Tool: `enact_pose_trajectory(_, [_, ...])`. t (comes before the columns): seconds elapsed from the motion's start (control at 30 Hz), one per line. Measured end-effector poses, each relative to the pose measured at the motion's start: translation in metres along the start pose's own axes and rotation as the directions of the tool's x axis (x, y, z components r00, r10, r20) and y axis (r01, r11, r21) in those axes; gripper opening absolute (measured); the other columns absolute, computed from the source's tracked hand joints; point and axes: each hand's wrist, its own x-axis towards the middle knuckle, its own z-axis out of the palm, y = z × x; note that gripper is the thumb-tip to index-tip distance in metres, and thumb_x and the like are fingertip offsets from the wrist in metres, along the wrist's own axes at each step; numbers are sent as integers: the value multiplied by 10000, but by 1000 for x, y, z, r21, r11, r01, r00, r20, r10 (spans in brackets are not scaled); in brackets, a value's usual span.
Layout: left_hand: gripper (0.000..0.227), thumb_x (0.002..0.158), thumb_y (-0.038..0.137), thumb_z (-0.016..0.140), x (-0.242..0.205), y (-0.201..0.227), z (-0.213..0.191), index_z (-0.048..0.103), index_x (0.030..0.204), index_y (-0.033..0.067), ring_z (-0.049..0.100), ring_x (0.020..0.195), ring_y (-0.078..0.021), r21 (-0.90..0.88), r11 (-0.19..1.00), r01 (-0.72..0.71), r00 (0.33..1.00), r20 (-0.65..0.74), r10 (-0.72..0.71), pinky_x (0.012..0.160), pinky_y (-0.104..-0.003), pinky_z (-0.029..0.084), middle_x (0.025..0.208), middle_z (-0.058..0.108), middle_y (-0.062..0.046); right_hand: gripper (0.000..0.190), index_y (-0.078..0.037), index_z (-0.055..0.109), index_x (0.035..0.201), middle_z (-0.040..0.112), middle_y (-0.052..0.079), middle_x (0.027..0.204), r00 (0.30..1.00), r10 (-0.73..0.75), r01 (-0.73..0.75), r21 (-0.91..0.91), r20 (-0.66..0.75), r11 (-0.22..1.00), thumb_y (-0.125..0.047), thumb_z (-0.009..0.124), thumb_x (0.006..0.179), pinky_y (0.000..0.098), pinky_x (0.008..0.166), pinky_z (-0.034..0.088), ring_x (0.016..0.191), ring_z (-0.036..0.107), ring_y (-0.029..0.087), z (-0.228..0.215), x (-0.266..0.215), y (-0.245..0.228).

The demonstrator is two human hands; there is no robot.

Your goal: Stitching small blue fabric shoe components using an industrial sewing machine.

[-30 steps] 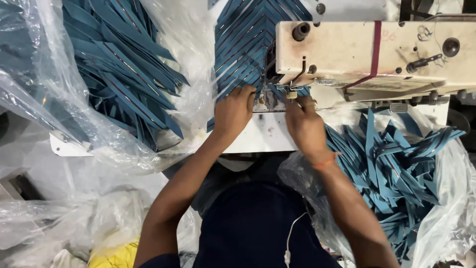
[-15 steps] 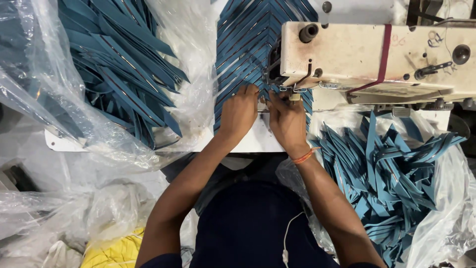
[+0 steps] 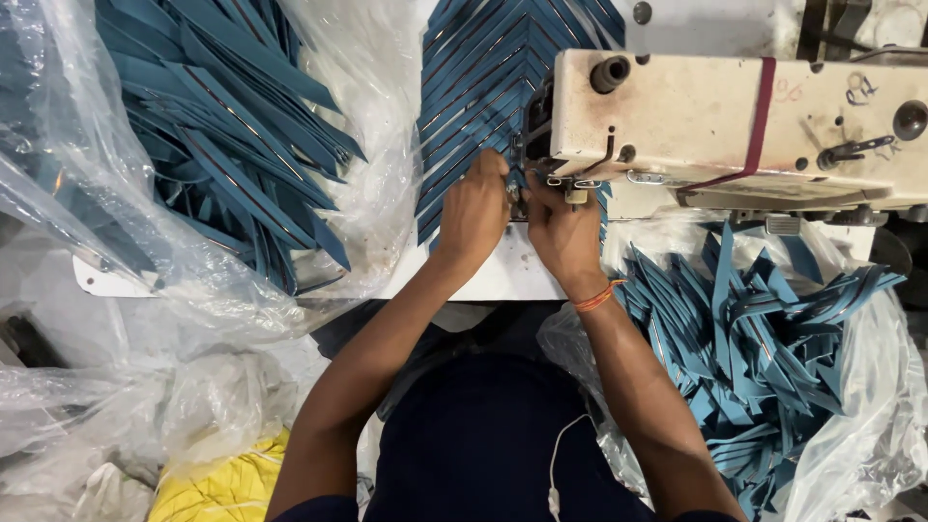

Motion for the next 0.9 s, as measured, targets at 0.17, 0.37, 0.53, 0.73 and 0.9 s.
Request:
enact_pose_trajectory(0.17, [318,836,-69,667,5,-5,9,489,1094,-13,710,760,-416,8,1000,4,1000,-7,-4,630,-489,555,957,687,-235,211,-28,775,1100,735,193,897,1000,7,-7,17,-19,1000,-20,737,893,450,738,561,782,704,381,2,9,0])
enact_pose_trajectory(0.37, [310,849,-38,684,12,-2,10,479,1081,-39,697,739,-439,1,1000,-5,999,-34,5,602,-500,548,943,669,-273,143,-5,758,1014,749,181,866,987,157,-154,118,-23,981,-83,760,894,418,670,564,738,730,354,14,12,5])
enact_pose_trajectory(0.53, [252,863,-16,671,18,-4,13,473,1019,-21,690,743,-453,0,1000,24,999,-33,-24,601,-505,553,945,665,-278,182,13,742,934,746,182,839,979,194,-192,31,-69,981,-163,787,914,431,670,558,741,720,367,30,10,21])
enact_pose_trajectory(0.73, [118,987,30,596,19,-7,23,488,1015,-6,692,747,-443,29,1000,3,994,-111,0,605,-511,549,933,664,-261,251,9,778,1040,740,225,981,988,-70,48,-162,-136,986,-145,809,845,489,816,526,903,674,431,3,2,-9])
enact_pose_trajectory(0.9, [233,870,8,561,5,-18,-51,591,1101,11,695,851,-389,223,967,-124,950,-253,180,727,-471,562,994,683,-204,164,-37,766,1119,755,159,1119,985,120,-139,-153,-125,978,-97,812,973,405,940,550,1031,719,318,-94,-60,17])
